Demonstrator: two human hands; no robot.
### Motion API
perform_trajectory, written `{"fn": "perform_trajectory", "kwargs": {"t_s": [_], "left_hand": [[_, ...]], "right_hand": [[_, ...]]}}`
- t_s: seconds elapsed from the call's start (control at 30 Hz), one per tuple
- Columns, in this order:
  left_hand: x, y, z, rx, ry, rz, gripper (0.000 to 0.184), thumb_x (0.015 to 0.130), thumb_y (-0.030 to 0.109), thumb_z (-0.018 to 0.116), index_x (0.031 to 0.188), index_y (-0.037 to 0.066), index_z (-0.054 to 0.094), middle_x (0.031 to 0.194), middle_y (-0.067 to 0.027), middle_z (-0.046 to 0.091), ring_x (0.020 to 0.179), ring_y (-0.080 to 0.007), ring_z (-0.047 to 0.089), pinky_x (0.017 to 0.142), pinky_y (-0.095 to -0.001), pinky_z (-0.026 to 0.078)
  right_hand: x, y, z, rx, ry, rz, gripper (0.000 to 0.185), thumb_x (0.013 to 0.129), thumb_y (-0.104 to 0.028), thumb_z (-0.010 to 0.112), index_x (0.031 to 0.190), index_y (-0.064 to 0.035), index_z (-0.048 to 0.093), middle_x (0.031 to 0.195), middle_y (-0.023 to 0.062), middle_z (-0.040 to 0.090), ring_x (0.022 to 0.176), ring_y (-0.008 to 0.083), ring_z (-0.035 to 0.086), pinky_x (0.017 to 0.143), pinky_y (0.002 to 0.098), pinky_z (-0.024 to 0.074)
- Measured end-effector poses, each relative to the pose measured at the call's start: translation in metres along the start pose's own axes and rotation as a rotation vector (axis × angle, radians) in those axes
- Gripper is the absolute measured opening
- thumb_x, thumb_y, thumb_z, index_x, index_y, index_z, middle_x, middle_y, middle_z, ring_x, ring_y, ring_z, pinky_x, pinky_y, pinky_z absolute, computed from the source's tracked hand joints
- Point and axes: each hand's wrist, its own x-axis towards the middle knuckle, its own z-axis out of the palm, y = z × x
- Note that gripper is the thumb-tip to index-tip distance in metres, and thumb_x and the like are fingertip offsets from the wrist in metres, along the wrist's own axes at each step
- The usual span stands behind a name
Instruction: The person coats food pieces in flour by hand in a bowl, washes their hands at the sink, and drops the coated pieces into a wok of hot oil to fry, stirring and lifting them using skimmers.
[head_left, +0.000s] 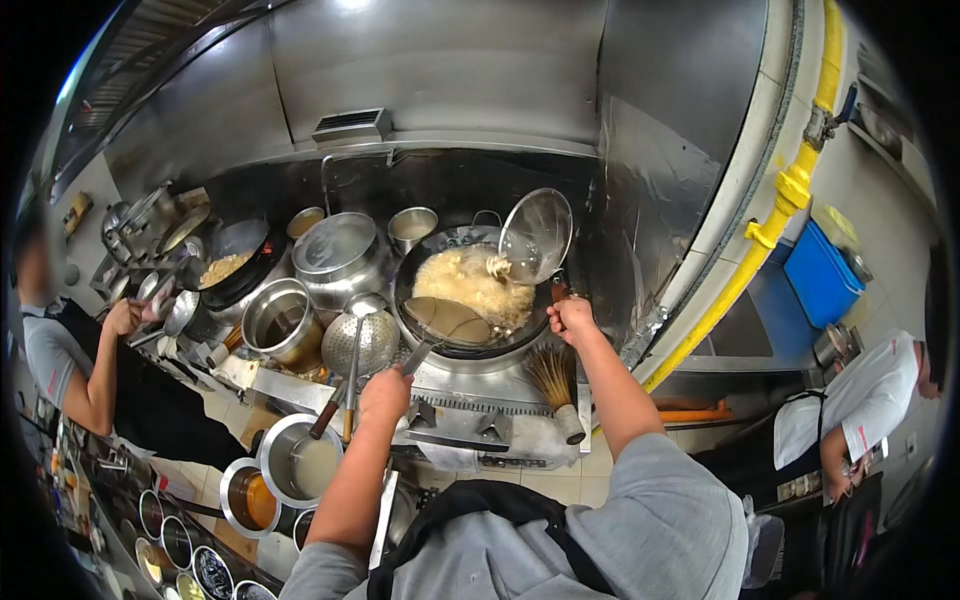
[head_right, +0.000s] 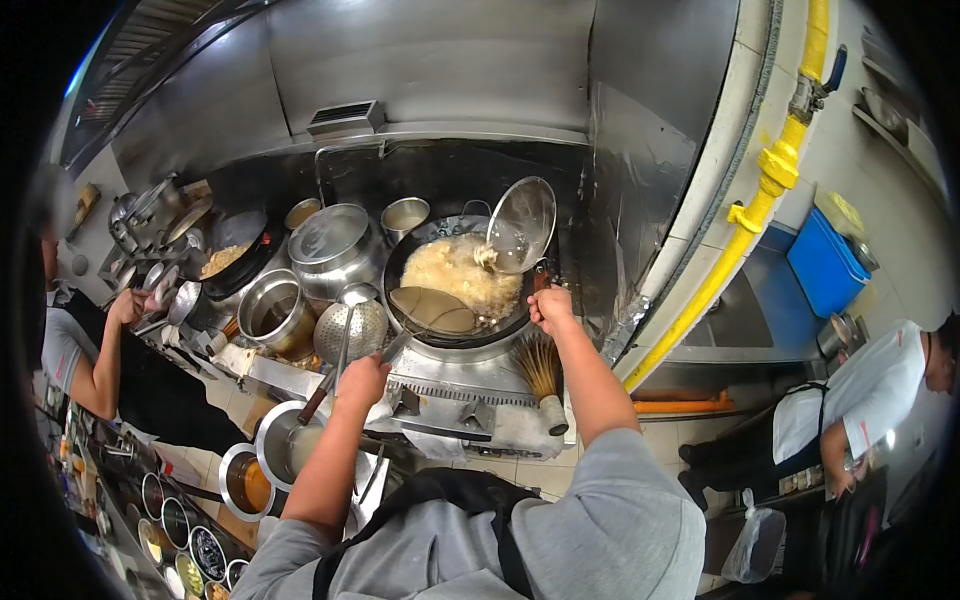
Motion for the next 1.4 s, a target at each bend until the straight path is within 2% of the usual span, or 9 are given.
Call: {"fn": "perform_trajectory", "kwargs": {"t_s": [0.3,0.37,0.47,0.53,0.63,0.87,1.17,1.27,1.4], "left_hand": [[-0.003,-0.004,0.002,-0.015,0.010,0.002,0.031,0.088,0.032,0.052,0.108,0.009,0.057,0.095,-0.0177,0.065,0.092,-0.0348,0.062,0.079,-0.0443,0.049],[-0.001,-0.005,0.004,-0.012,0.010,-0.006,0.031,0.088,0.032,0.052,0.108,0.009,0.057,0.095,-0.0177,0.065,0.092,-0.0348,0.062,0.079,-0.0443,0.049],[0.004,-0.005,0.008,-0.007,0.015,-0.013,0.031,0.088,0.032,0.052,0.108,0.009,0.057,0.094,-0.0180,0.065,0.091,-0.0349,0.062,0.079,-0.0446,0.049],[0.009,-0.002,0.013,-0.006,0.018,-0.010,0.031,0.088,0.032,0.052,0.108,0.009,0.057,0.094,-0.0182,0.065,0.091,-0.0351,0.062,0.078,-0.0447,0.049],[0.014,0.003,0.024,-0.043,0.057,0.001,0.029,0.087,0.030,0.052,0.102,0.006,0.059,0.090,-0.0206,0.064,0.088,-0.0385,0.060,0.079,-0.0472,0.047],[0.018,-0.002,0.003,-0.015,0.034,0.018,0.032,0.087,0.031,0.053,0.111,0.010,0.059,0.094,-0.0189,0.064,0.090,-0.0358,0.061,0.079,-0.0456,0.048],[0.007,-0.003,-0.024,0.077,0.034,-0.012,0.031,0.087,0.032,0.054,0.109,0.011,0.060,0.095,-0.0163,0.065,0.091,-0.0332,0.062,0.078,-0.0443,0.049],[0.005,-0.007,-0.025,0.078,0.041,-0.032,0.031,0.086,0.033,0.055,0.108,0.010,0.061,0.095,-0.0169,0.065,0.090,-0.0336,0.062,0.077,-0.0444,0.050],[0.009,-0.009,-0.029,0.086,0.044,-0.029,0.030,0.086,0.031,0.056,0.107,0.010,0.061,0.093,-0.0182,0.065,0.088,-0.0344,0.063,0.077,-0.0442,0.050]], "right_hand": [[0.002,-0.014,-0.032,0.232,0.058,-0.053,0.018,0.082,0.003,0.043,0.096,-0.0049,0.038,0.069,0.0114,0.050,0.049,0.0155,0.043,0.037,0.0263,0.0331],[0.003,-0.018,-0.037,0.074,0.193,-0.244,0.045,0.077,0.005,0.047,0.121,-0.0027,0.039,0.065,0.0101,0.051,0.042,0.0136,0.039,0.033,0.0270,0.0310],[0.012,-0.015,-0.056,-0.333,0.226,-0.361,0.036,0.078,0.000,0.047,0.114,0.0000,0.046,0.076,0.0167,0.059,0.053,0.0260,0.056,0.043,0.0379,0.0445],[0.017,0.000,-0.060,-1.100,0.624,-0.580,0.032,0.079,-0.004,0.046,0.110,0.0011,0.049,0.094,0.0260,0.062,0.083,0.0392,0.063,0.071,0.0445,0.0504],[0.007,0.012,-0.060,-1.117,0.598,-0.297,0.032,0.078,-0.006,0.045,0.110,0.0012,0.049,0.106,0.0315,0.057,0.105,0.0451,0.052,0.090,0.0465,0.0420],[-0.031,-0.008,-0.046,-0.904,0.422,-0.631,0.040,0.076,-0.008,0.047,0.116,0.0002,0.051,0.107,0.0253,0.059,0.102,0.0415,0.055,0.088,0.0441,0.0427],[-0.009,-0.010,-0.006,-1.006,0.386,-0.536,0.035,0.078,-0.008,0.045,0.110,-0.0015,0.055,0.104,0.0287,0.058,0.104,0.0433,0.052,0.088,0.0452,0.0412],[-0.008,0.005,-0.010,-1.041,0.459,-0.681,0.035,0.075,-0.002,0.045,0.108,-0.0019,0.056,0.087,0.0218,0.062,0.076,0.0370,0.061,0.066,0.0407,0.0484],[-0.073,-0.029,-0.013,-0.573,0.051,-0.206,0.041,0.073,0.000,0.048,0.114,-0.0038,0.055,0.070,0.0118,0.057,0.045,0.0212,0.051,0.039,0.0335,0.0378]]}}
